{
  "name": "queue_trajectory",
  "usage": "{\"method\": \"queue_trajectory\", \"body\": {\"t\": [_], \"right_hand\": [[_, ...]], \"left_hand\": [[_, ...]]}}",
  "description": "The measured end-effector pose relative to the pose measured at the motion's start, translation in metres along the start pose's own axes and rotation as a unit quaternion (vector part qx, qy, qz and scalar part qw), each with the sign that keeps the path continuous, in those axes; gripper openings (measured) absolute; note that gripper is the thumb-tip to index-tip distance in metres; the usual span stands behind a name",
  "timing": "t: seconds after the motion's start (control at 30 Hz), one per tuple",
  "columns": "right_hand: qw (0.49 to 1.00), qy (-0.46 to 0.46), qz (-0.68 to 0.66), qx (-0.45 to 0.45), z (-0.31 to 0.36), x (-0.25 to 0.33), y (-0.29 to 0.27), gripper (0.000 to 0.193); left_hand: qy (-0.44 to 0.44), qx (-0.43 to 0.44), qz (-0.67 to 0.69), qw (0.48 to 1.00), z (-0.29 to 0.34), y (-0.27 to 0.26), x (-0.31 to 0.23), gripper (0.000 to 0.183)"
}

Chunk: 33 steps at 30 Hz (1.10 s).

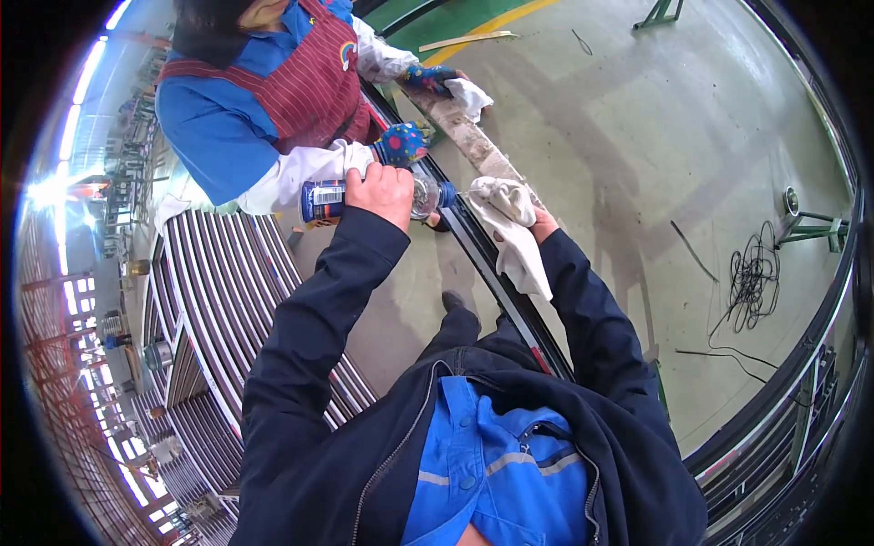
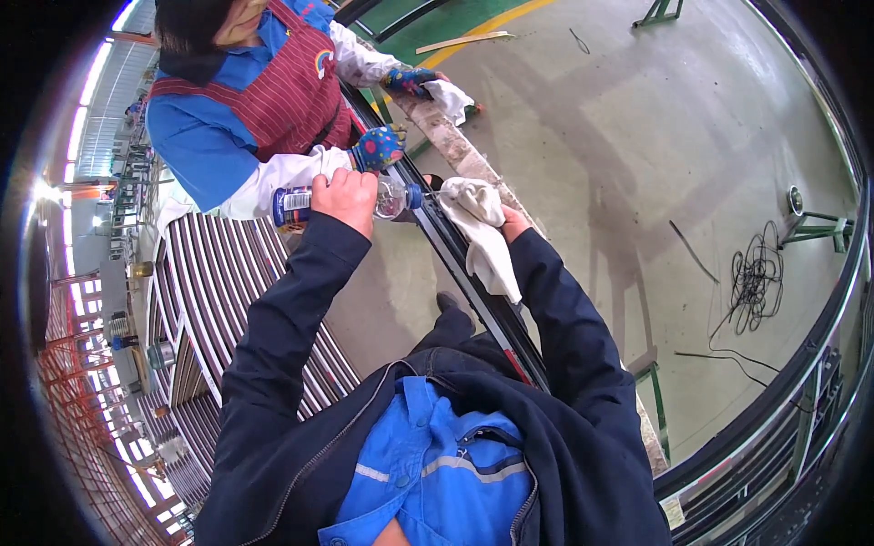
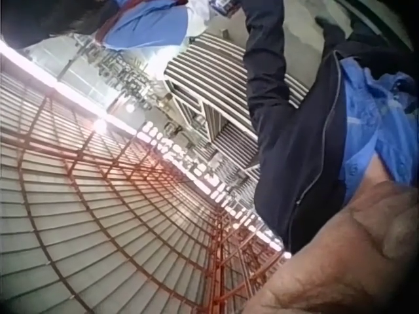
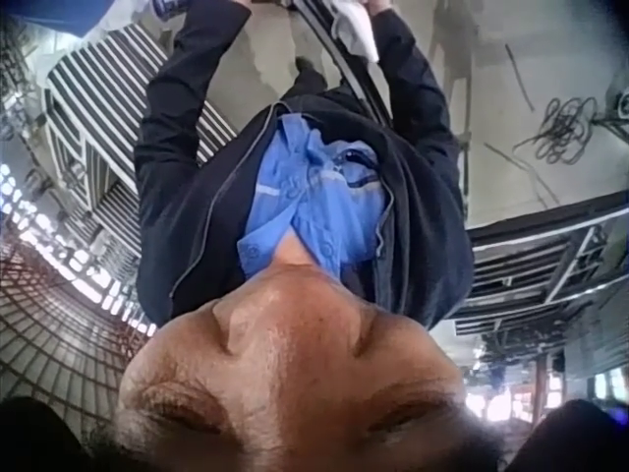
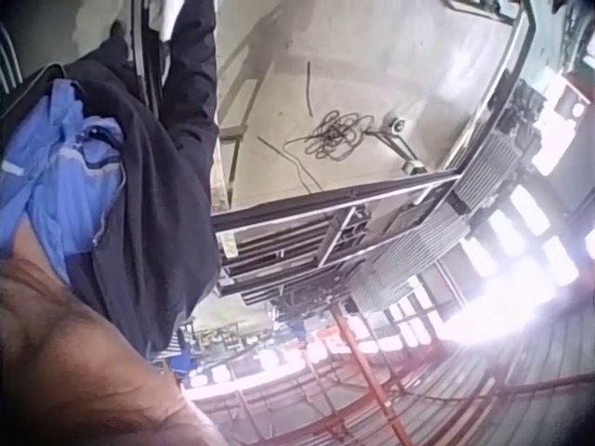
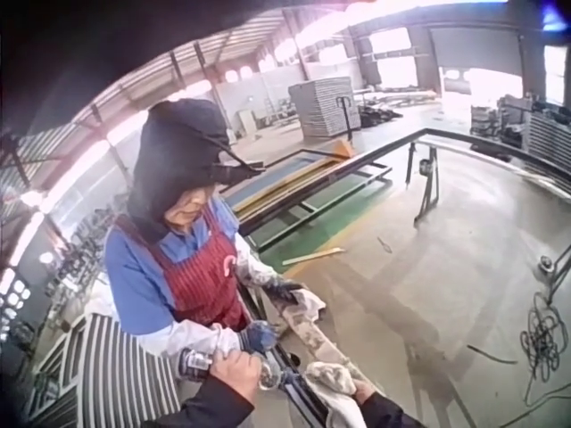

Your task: Wiping down a long metal beam or structural frame using a cleaning cloth and liquid from a bottle.

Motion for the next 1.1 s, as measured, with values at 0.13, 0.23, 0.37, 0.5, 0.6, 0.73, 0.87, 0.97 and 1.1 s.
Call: {"method": "queue_trajectory", "body": {"t": [0.13, 0.23, 0.37, 0.5, 0.6, 0.73, 0.87, 0.97, 1.1], "right_hand": [[0.999, 0.035, -0.011, 0.011, 0.007, -0.003, 0.001, 0.045], [1.0, 0.01, -0.007, -0.013, 0.014, -0.017, 0.026, 0.047], [0.999, 0.015, 0.011, 0.037, 0.022, -0.014, 0.024, 0.048], [0.999, 0.045, -0.004, 0.026, 0.018, -0.007, 0.008, 0.048], [0.999, 0.04, -0.012, 0.001, 0.013, -0.004, -0.002, 0.047], [0.999, 0.038, -0.006, 0.0, 0.013, -0.006, -0.001, 0.047], [0.998, 0.043, 0.004, 0.037, 0.014, -0.002, 0.002, 0.046], [0.996, 0.003, 0.086, -0.031, 0.014, 0.007, -0.007, 0.047], [0.999, 0.022, 0.032, -0.017, 0.013, 0.006, 0.0, 0.047]], "left_hand": [[0.005, 0.001, -0.005, 1.0, -0.002, -0.004, -0.001, 0.007], [0.008, 0.002, -0.012, 1.0, 0.004, -0.009, 0.0, 0.006], [0.02, -0.016, -0.014, 1.0, -0.001, -0.019, -0.003, 0.005], [0.031, -0.025, -0.009, 0.999, -0.003, -0.025, -0.005, 0.004], [0.034, -0.03, -0.01, 0.999, -0.001, -0.026, -0.008, 0.003], [0.043, -0.019, -0.007, 0.999, 0.002, -0.025, -0.013, 0.006], [0.057, -0.018, -0.014, 0.998, 0.006, -0.019, -0.013, 0.006], [0.054, -0.009, -0.006, 0.998, 0.005, -0.014, -0.009, 0.007], [0.048, 0.008, -0.015, 0.999, 0.004, -0.009, -0.004, 0.008]]}}
Point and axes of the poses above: each hand's wrist, its own z-axis away from the middle knuckle, its own y-axis out of the palm, x = y × z, the point moved 2 cm from there along -z, towards the middle knuckle, and after that the axes turned 6 degrees about y, right-handed, at the moved point
